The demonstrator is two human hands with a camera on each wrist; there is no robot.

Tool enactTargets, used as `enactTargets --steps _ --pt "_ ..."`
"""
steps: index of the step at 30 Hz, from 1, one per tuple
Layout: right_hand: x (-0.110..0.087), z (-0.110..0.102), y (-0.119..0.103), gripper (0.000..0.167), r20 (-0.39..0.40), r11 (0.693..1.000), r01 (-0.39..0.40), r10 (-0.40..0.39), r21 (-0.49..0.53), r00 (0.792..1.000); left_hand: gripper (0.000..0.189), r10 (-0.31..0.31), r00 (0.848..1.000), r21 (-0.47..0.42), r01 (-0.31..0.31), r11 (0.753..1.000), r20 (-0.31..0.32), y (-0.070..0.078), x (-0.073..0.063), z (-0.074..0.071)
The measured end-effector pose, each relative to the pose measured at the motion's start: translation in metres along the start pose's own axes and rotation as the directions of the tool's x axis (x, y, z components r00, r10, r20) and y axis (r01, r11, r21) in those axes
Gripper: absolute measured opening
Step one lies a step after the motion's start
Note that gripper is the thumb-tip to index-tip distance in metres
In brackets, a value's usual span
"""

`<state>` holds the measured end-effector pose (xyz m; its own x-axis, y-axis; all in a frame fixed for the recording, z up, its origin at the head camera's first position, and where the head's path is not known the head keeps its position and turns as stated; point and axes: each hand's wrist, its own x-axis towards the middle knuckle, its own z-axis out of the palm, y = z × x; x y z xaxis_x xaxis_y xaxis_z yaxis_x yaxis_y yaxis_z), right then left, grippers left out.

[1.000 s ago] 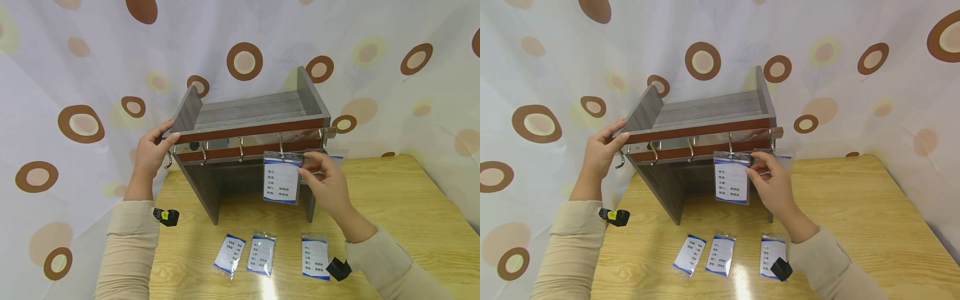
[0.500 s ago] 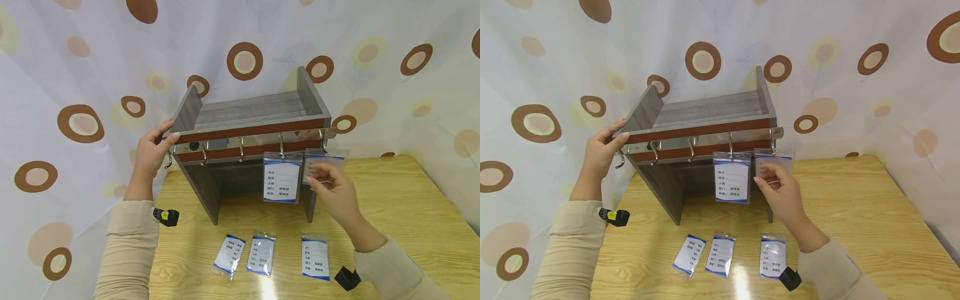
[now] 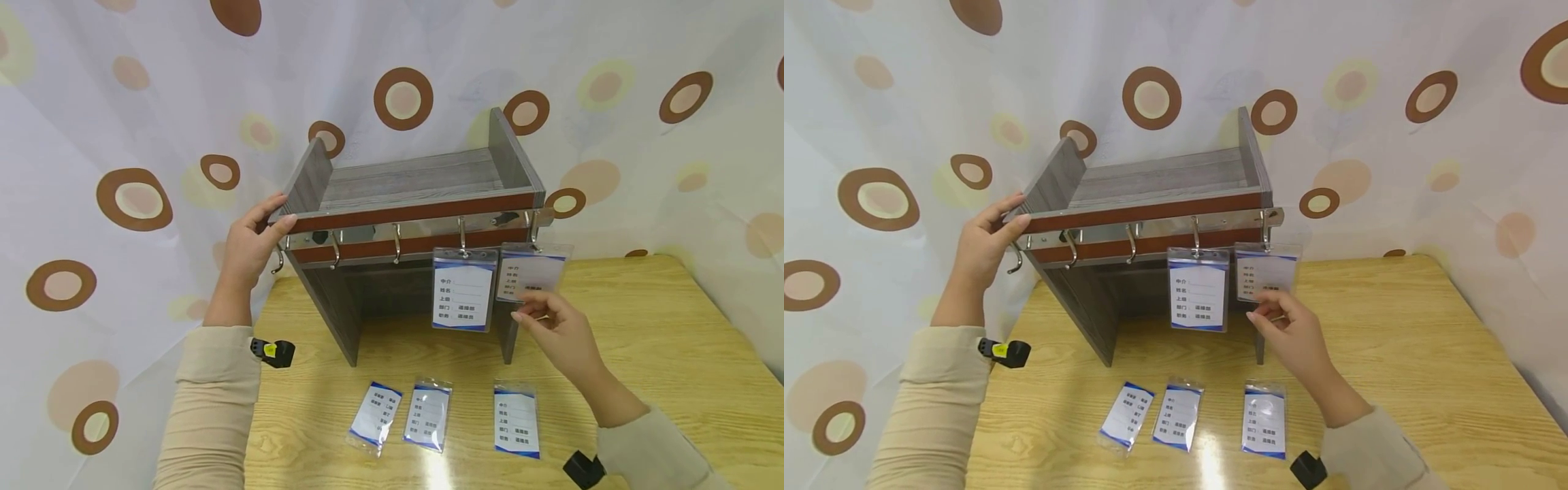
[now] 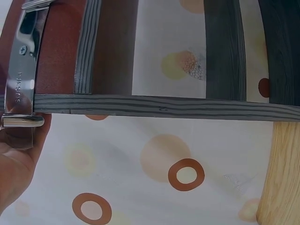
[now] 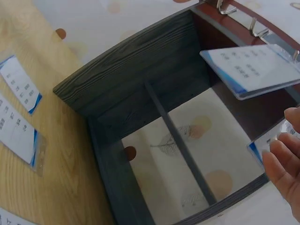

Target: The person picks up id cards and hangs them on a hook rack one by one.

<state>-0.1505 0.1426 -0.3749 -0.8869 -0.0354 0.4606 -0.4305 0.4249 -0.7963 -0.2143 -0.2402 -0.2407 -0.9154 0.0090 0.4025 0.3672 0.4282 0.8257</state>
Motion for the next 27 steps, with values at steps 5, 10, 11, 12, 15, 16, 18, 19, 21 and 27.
enactTargets --steps 5,10,11,12,15,16,18,19,21,27 --pt "-0.005 -0.001 0.011 0.020 0.034 0.999 -0.025 0.026 -0.021 0.999 0.051 -0.017 1.000 0.017 0.017 1.000 0.005 0.002 0.000 0.000" --pt "-0.011 -0.001 0.022 0.020 0.069 0.998 -0.052 0.055 -0.044 0.996 0.050 -0.016 1.000 0.014 0.016 1.000 0.013 0.004 0.000 -0.001" --pt "-0.013 0.000 0.025 0.021 0.078 0.997 -0.058 0.062 -0.051 0.995 0.050 -0.015 1.000 0.014 0.015 1.000 0.015 0.004 0.000 -0.001" --pt "-0.014 0.000 0.027 0.021 0.086 0.996 -0.064 0.069 -0.060 0.994 0.050 -0.017 1.000 0.017 0.016 1.000 0.015 0.004 0.000 -0.001" --pt "-0.019 0.001 0.035 0.020 0.111 0.994 -0.082 0.090 -0.075 0.990 0.049 -0.021 1.000 0.026 0.021 0.999 0.010 0.003 0.000 -0.002" --pt "-0.021 0.002 0.038 0.019 0.119 0.993 -0.090 0.098 -0.073 0.988 0.049 -0.023 1.000 0.027 0.022 0.999 0.008 0.003 0.000 -0.002" --pt "-0.024 0.003 0.043 0.020 0.133 0.992 -0.106 0.114 -0.063 0.985 0.049 -0.028 1.000 0.025 0.028 0.999 0.005 0.003 0.000 -0.002" --pt "-0.025 0.003 0.047 0.020 0.139 0.992 -0.114 0.121 -0.057 0.983 0.049 -0.031 1.000 0.023 0.031 0.999 0.003 0.003 0.001 -0.002" --pt "-0.028 0.004 0.052 0.020 0.151 0.990 -0.135 0.140 -0.043 0.979 0.049 -0.036 0.999 0.016 0.036 0.999 0.000 0.002 0.001 -0.002" --pt "-0.035 0.008 0.069 0.022 0.183 0.980 -0.190 0.198 -0.058 0.963 0.048 -0.048 0.999 0.010 0.048 0.999 -0.009 0.001 0.002 -0.002"
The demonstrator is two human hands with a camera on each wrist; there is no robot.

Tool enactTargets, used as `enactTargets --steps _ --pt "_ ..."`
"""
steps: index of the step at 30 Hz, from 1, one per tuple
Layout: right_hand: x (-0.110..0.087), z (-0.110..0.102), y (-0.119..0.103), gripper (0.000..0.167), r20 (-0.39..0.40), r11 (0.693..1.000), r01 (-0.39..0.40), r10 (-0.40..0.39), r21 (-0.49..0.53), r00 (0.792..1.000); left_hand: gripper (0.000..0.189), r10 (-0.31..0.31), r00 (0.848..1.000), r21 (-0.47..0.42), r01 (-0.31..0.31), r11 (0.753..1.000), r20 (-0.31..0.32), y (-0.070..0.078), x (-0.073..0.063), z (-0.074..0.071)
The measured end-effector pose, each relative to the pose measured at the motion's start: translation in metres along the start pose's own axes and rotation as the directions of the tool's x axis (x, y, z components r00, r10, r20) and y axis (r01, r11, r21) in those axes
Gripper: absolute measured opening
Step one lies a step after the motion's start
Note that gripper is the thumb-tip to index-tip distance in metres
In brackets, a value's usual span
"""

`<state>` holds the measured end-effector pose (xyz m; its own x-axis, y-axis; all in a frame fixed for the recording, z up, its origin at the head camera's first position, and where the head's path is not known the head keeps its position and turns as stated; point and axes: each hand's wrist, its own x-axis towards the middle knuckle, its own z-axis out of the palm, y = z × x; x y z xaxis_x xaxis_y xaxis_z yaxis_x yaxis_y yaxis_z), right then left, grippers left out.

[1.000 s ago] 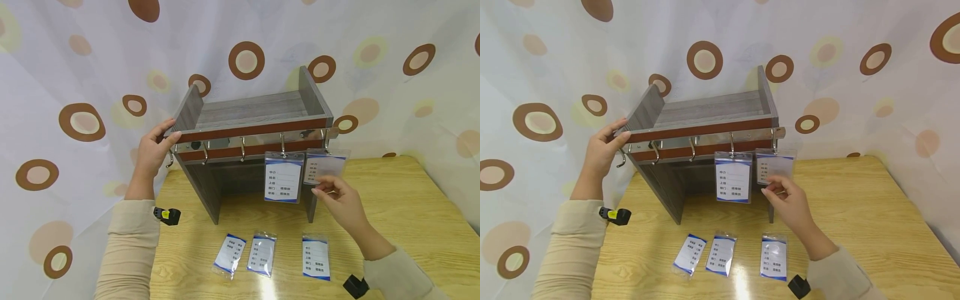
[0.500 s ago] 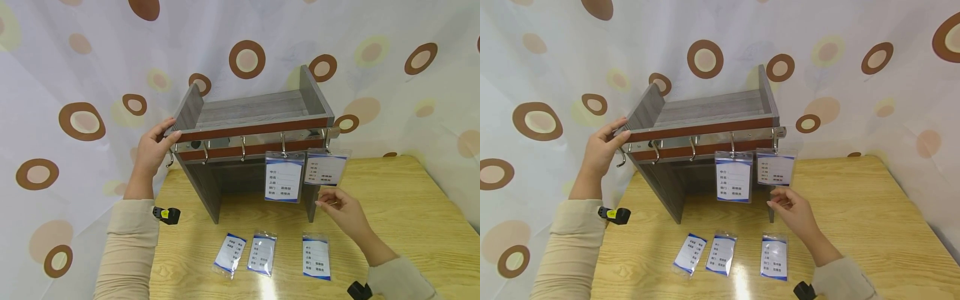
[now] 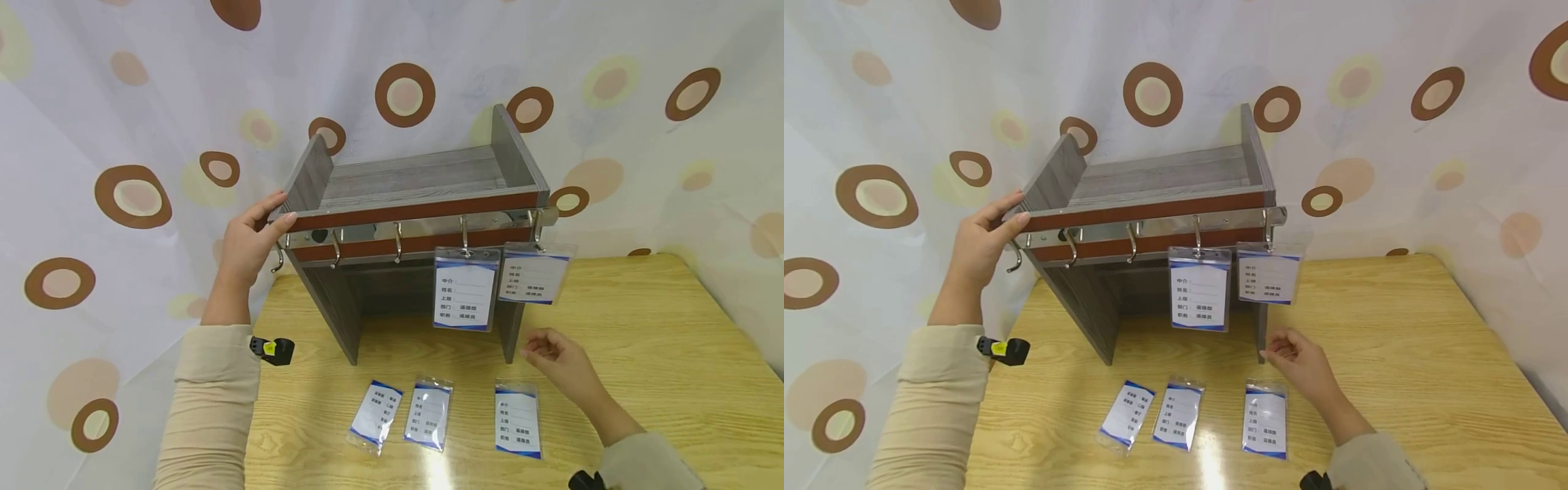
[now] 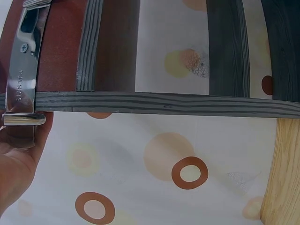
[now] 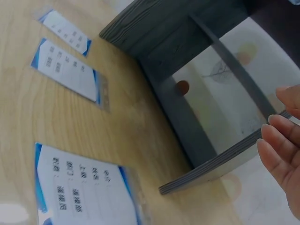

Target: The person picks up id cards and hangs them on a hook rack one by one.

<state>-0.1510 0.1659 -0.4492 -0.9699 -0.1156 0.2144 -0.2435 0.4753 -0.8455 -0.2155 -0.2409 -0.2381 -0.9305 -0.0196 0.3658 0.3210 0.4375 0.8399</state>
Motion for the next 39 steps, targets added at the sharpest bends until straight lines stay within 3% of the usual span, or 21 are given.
enactTargets --steps 18,26,34,39 --pt "-0.009 0.016 0.048 0.034 0.146 0.986 -0.164 0.160 0.015 0.976 0.048 0.022 1.000 -0.009 -0.022 1.000 -0.007 0.000 -0.001 0.002" --pt "-0.013 0.020 0.066 0.035 0.184 0.984 -0.178 0.173 0.011 0.968 0.048 0.021 1.000 -0.026 -0.022 0.999 -0.011 -0.001 -0.001 0.002" --pt "-0.014 0.027 0.084 0.040 0.196 0.977 -0.197 0.210 -0.084 0.958 0.049 0.021 1.000 -0.040 -0.022 0.999 -0.015 0.000 -0.001 0.002" --pt "-0.015 0.030 0.090 0.042 0.199 0.980 -0.146 0.172 -0.138 0.965 0.048 0.027 1.000 -0.042 -0.028 0.999 -0.013 0.000 -0.002 0.002"
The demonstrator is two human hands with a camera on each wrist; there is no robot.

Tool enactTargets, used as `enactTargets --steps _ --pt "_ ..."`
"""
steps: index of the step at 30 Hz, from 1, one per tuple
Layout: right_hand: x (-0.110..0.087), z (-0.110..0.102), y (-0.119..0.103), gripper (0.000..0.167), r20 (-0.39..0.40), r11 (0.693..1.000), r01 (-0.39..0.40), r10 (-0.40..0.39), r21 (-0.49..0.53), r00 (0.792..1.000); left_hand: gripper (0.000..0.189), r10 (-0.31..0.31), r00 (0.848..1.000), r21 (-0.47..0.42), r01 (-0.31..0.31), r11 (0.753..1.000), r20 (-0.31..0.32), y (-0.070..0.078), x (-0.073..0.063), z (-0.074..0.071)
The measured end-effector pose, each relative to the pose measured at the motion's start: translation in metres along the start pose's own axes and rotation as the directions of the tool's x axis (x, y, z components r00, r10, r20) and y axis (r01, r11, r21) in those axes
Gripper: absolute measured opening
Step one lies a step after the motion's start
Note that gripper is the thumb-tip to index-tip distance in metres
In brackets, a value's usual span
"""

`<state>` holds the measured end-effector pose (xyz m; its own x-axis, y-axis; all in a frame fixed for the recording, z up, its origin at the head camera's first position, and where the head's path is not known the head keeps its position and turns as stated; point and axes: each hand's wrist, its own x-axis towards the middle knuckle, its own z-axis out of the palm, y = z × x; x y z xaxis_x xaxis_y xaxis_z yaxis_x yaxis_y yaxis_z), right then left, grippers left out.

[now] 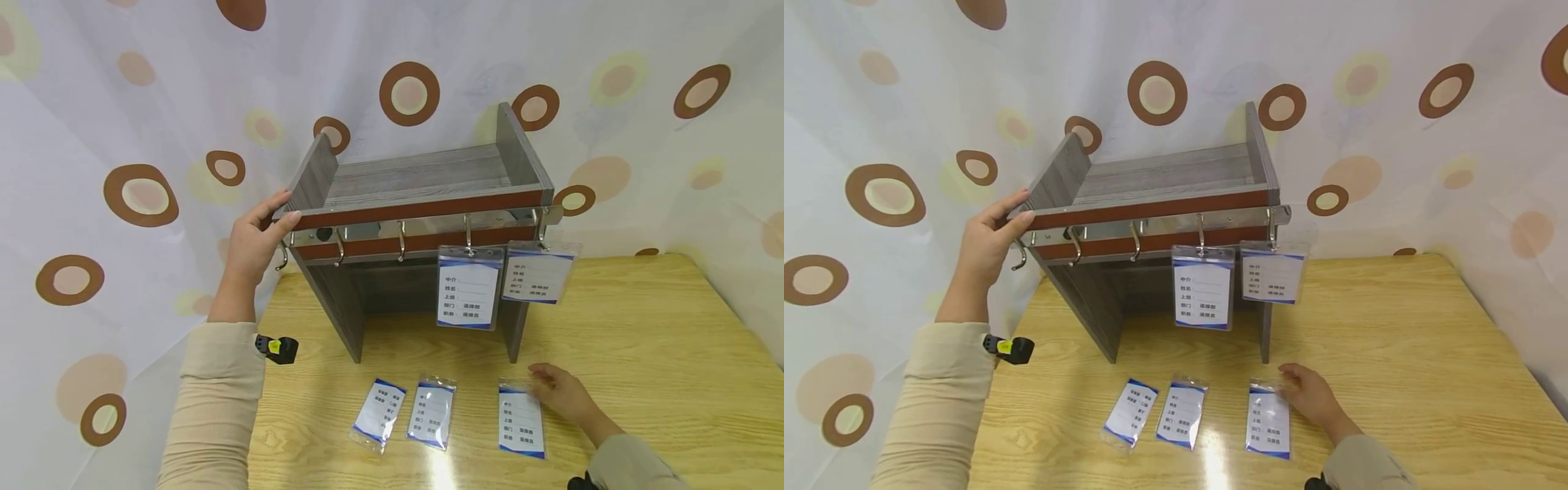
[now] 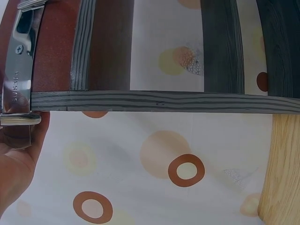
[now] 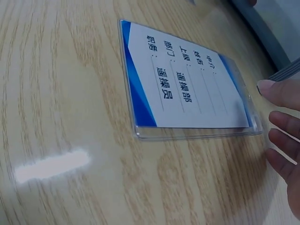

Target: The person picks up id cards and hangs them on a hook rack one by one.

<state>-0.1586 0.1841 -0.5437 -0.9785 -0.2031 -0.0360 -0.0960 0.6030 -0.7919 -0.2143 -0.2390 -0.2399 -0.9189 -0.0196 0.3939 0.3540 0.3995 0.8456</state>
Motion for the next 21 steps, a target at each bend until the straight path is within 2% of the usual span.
enactTargets --steps 8,15,21 --pt "0.0037 0.0042 0.0049 0.048 -0.001 0.996 0.077 -0.077 -0.052 0.997 0.048 0.004 1.000 -0.006 -0.004 1.000 -0.002 -0.0004 0.0003 0.0003" --pt "0.0046 0.0073 0.0084 0.056 -0.011 0.980 0.123 -0.126 -0.156 0.992 0.048 0.005 1.000 0.003 -0.005 1.000 -0.003 -0.0002 0.0004 0.0003" --pt "0.0046 0.0106 0.0098 0.057 0.009 0.964 0.109 -0.110 -0.244 0.994 0.048 0.000 1.000 0.012 0.000 1.000 -0.004 -0.0009 0.0005 0.0004"
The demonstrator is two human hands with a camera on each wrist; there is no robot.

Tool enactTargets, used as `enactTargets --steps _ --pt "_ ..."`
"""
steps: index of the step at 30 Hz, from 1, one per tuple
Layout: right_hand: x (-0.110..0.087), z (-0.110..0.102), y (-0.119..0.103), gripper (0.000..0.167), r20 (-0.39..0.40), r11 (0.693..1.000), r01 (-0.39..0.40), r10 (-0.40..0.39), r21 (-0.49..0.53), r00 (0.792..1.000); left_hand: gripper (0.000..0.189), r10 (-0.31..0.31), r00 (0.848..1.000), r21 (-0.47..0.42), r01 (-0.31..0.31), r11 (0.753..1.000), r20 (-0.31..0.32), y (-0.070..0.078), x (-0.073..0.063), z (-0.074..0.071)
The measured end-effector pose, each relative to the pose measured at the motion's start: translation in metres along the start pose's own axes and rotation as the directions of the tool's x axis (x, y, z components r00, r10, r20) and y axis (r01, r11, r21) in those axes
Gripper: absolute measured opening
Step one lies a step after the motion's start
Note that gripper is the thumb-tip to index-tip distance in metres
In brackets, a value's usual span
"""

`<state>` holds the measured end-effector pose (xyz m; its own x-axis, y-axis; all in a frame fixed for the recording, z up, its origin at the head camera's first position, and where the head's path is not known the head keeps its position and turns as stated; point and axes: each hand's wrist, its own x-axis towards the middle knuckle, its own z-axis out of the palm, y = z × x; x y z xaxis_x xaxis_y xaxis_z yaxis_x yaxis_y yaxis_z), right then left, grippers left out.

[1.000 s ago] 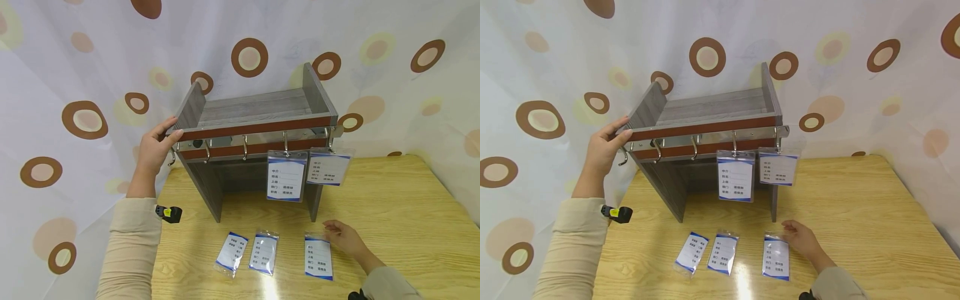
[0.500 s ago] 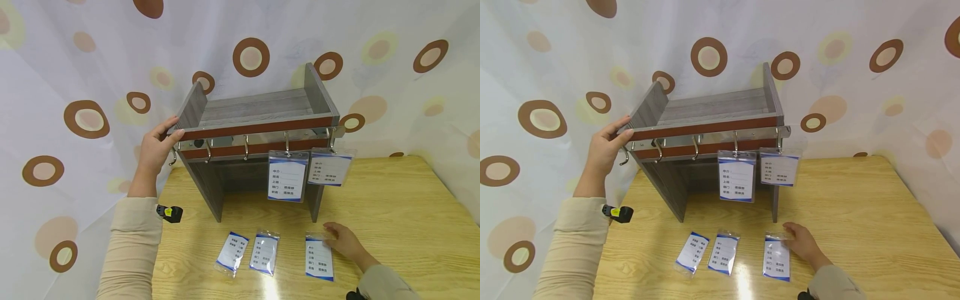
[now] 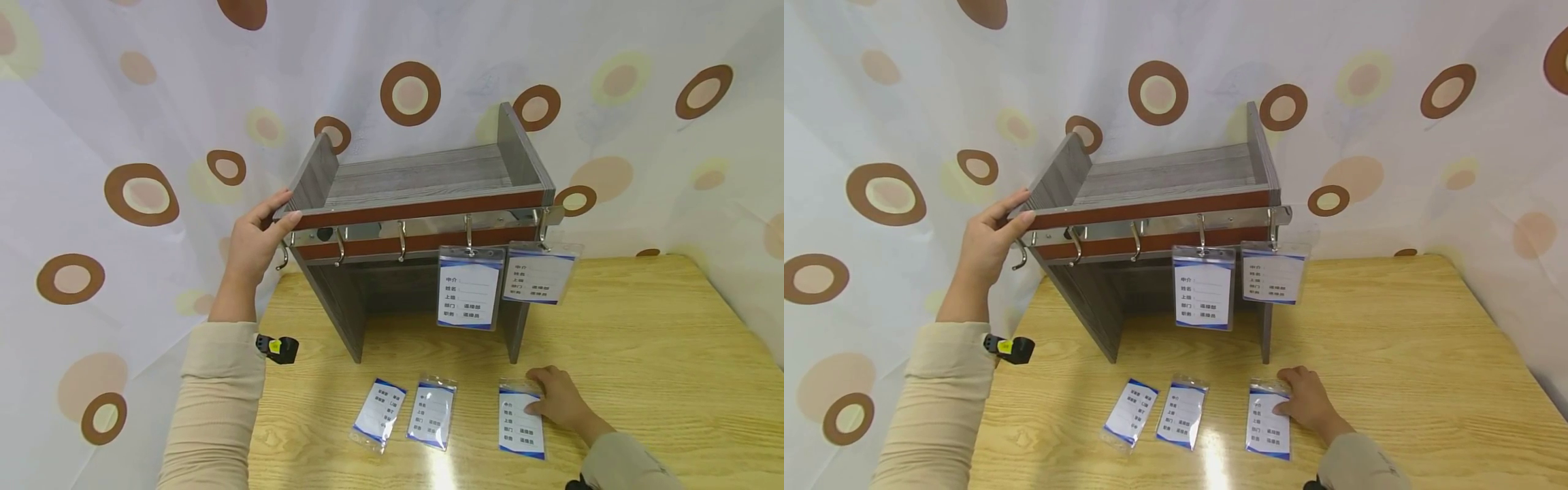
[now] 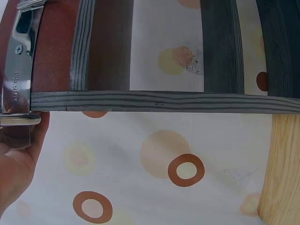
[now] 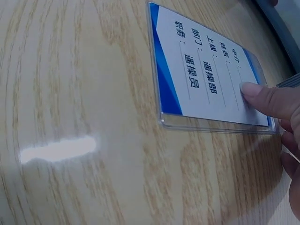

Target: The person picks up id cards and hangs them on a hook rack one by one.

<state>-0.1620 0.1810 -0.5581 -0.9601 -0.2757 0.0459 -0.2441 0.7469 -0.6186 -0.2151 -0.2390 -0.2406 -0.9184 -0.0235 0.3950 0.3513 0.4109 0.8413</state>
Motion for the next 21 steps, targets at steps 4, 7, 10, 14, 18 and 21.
enactTargets --steps 4,7,10,14,18,21 --pt "0.0002 0.0010 -0.0014 0.055 0.004 1.000 -0.004 0.004 -0.022 1.000 0.048 -0.002 1.000 0.000 0.002 1.000 0.002 -0.0002 0.0004 -0.0003" --pt "0.0004 0.0017 -0.0015 0.052 0.008 0.999 0.001 0.000 -0.043 1.000 0.048 -0.001 1.000 0.002 0.001 1.000 0.003 -0.0002 0.0001 -0.0003" --pt "0.0004 0.0019 -0.0019 0.049 0.012 0.999 0.005 -0.005 -0.054 1.000 0.048 0.002 1.000 -0.001 -0.002 1.000 0.004 -0.0003 -0.0004 -0.0002" --pt "-0.0006 0.0014 -0.0038 0.048 0.014 0.999 0.008 -0.007 -0.050 1.000 0.048 0.001 1.000 -0.003 -0.001 1.000 0.005 -0.0004 -0.0006 -0.0001" --pt "0.0001 0.0008 -0.0049 0.047 0.011 0.998 0.013 -0.012 -0.053 1.000 0.048 0.004 1.000 -0.004 -0.004 1.000 0.005 -0.0007 -0.0003 -0.0002" --pt "0.0005 0.0008 -0.0046 0.047 0.004 0.998 0.018 -0.018 -0.054 1.000 0.048 0.005 1.000 0.002 -0.005 1.000 0.005 -0.0010 0.0000 -0.0003"
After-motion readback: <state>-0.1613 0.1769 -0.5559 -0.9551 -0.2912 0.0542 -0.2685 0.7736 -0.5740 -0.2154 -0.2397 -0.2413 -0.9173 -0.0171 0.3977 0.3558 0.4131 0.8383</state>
